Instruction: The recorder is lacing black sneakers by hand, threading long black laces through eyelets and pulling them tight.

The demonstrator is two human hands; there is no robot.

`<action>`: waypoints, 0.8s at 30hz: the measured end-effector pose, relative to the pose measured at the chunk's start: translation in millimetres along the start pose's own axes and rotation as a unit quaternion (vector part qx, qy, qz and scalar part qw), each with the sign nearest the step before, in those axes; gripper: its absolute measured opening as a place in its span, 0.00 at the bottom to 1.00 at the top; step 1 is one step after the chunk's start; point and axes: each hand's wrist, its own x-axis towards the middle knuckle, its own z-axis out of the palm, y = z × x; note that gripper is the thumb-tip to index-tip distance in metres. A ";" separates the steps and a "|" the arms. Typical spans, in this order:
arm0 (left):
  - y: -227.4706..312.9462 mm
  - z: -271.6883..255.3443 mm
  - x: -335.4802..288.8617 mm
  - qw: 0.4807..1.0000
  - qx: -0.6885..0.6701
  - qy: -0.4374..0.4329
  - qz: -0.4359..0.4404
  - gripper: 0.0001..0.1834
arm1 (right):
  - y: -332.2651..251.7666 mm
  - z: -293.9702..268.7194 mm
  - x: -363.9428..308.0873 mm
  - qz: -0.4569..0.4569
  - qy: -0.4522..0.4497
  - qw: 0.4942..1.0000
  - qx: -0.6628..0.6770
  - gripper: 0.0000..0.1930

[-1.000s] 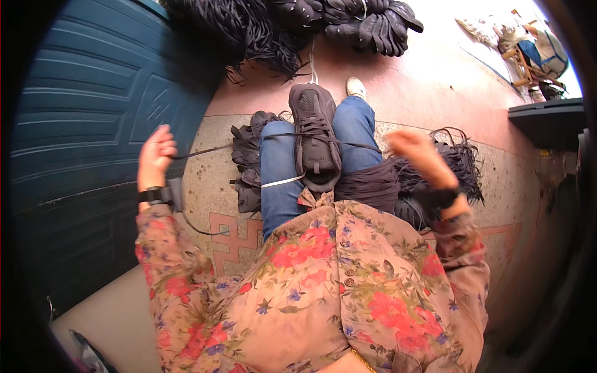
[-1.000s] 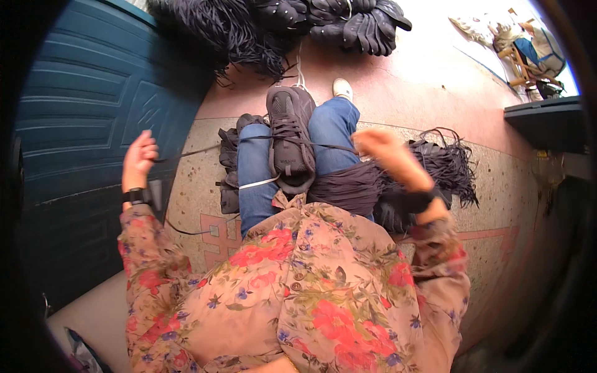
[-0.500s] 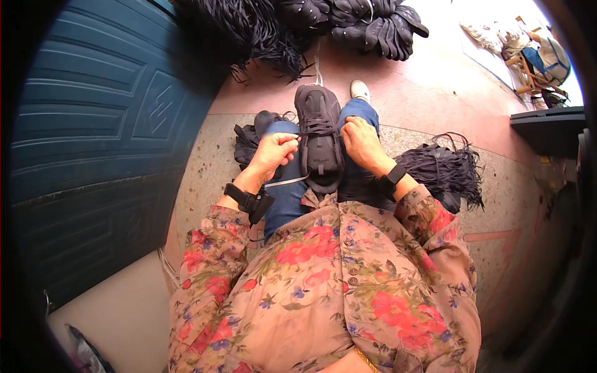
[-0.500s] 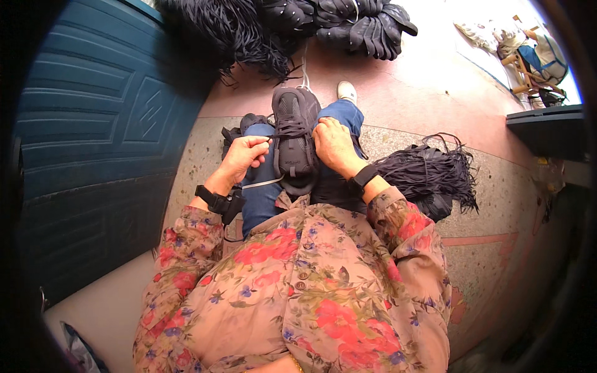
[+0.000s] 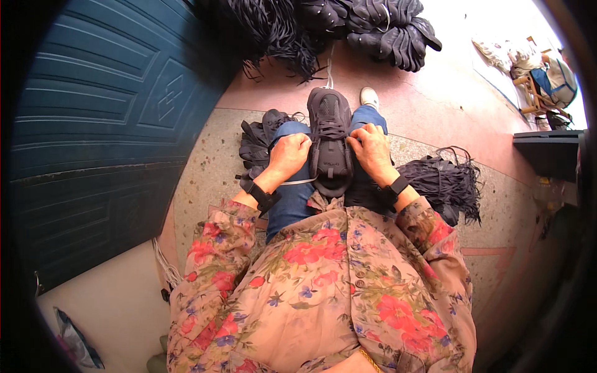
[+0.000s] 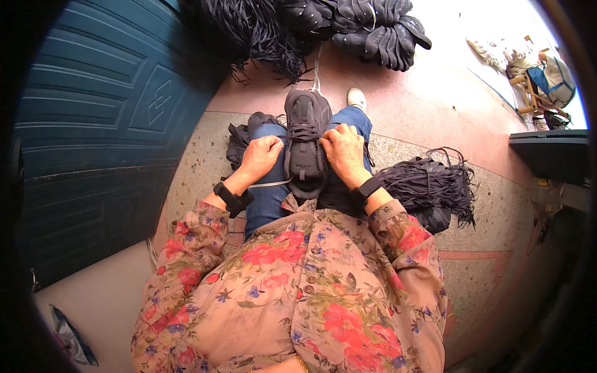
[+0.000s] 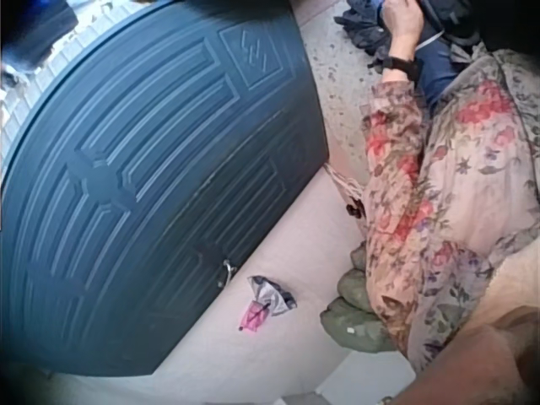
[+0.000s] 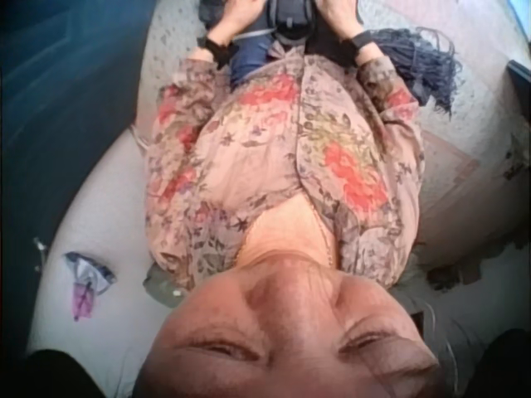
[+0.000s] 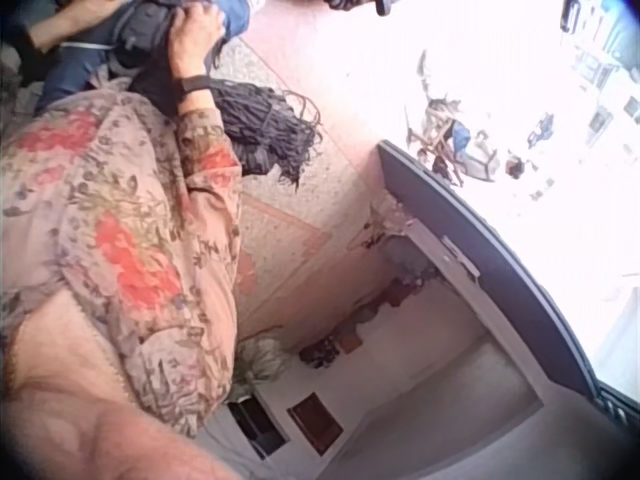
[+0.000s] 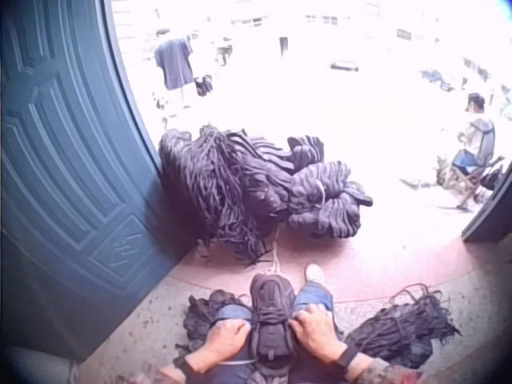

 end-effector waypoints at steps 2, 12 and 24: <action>2.5 0.9 3.2 0.998 0.040 0.028 0.046 0.11 | -1.2 -1.0 0.3 -0.005 0.002 1.000 -0.015 0.07; 11.4 10.6 3.3 0.983 0.136 0.056 0.113 0.10 | -5.4 -3.1 -7.9 -0.018 -0.030 0.999 -0.039 0.12; 28.7 6.8 -7.1 0.976 0.162 0.077 0.124 0.12 | 4.0 1.4 -8.5 -0.093 0.013 0.991 0.099 0.10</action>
